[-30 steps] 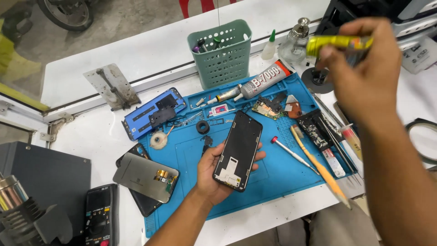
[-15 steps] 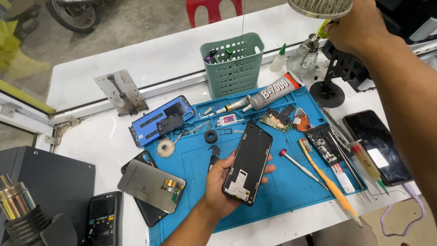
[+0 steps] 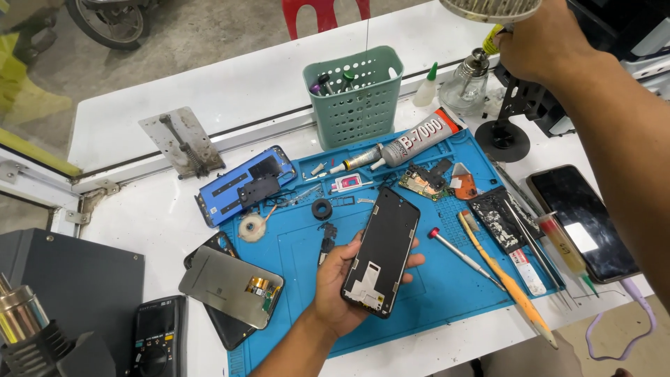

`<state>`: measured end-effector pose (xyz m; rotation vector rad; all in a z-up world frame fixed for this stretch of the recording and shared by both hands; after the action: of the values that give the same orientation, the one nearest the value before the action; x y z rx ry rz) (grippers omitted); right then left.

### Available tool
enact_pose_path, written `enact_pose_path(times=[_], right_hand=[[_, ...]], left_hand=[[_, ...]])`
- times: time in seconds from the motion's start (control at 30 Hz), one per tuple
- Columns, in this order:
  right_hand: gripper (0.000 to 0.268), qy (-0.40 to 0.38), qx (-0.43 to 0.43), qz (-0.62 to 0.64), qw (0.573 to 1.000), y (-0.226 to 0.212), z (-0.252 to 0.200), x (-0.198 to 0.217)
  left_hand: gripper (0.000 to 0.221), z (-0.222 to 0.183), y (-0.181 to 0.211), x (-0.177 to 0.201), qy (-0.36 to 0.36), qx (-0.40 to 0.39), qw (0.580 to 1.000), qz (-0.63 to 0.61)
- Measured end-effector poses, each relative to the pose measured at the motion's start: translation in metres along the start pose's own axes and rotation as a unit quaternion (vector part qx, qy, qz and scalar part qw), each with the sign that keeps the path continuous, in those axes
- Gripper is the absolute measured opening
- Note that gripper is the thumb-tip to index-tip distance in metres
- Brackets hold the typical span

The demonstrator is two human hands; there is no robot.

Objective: A technician applies adhesive to a mobile phone frame and uses tools to assemble internal components.

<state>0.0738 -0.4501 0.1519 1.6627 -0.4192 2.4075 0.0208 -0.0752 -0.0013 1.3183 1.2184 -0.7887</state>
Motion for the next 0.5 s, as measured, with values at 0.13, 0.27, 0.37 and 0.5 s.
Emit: enact_pose_path(times=[0.13, 0.27, 0.37, 0.5], right_hand=[[0.044, 0.018, 0.021, 0.034, 0.999, -0.015, -0.003, 0.012], [0.046, 0.006, 0.002, 0.038, 0.999, -0.007, -0.004, 0.01], [0.042, -0.005, -0.005, 0.024, 1.0, 0.003, -0.004, 0.003], [0.038, -0.008, -0.024, 0.029, 0.999, 0.005, -0.003, 0.002]], left_hand=[[0.064, 0.0, 0.0, -0.001, -0.003, 0.001, 1.0, -0.002], [0.063, 0.0, -0.001, 0.0, -0.006, 0.004, 1.0, 0.006], [0.064, 0.0, -0.004, -0.001, -0.005, 0.01, 1.0, 0.021], [0.067, 0.001, -0.008, 0.004, 0.004, 0.039, 0.999, 0.038]])
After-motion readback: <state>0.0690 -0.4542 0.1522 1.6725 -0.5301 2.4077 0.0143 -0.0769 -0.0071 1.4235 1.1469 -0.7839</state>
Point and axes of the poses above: each hand's wrist, its own z-axis towards the middle knuckle, its own x-axis out of the back of the hand, y = z × x, the point moved 8 cm from there along z, towards the middle knuckle, and after that the axes turned 7 degrees about x, right-handed, at the moved point
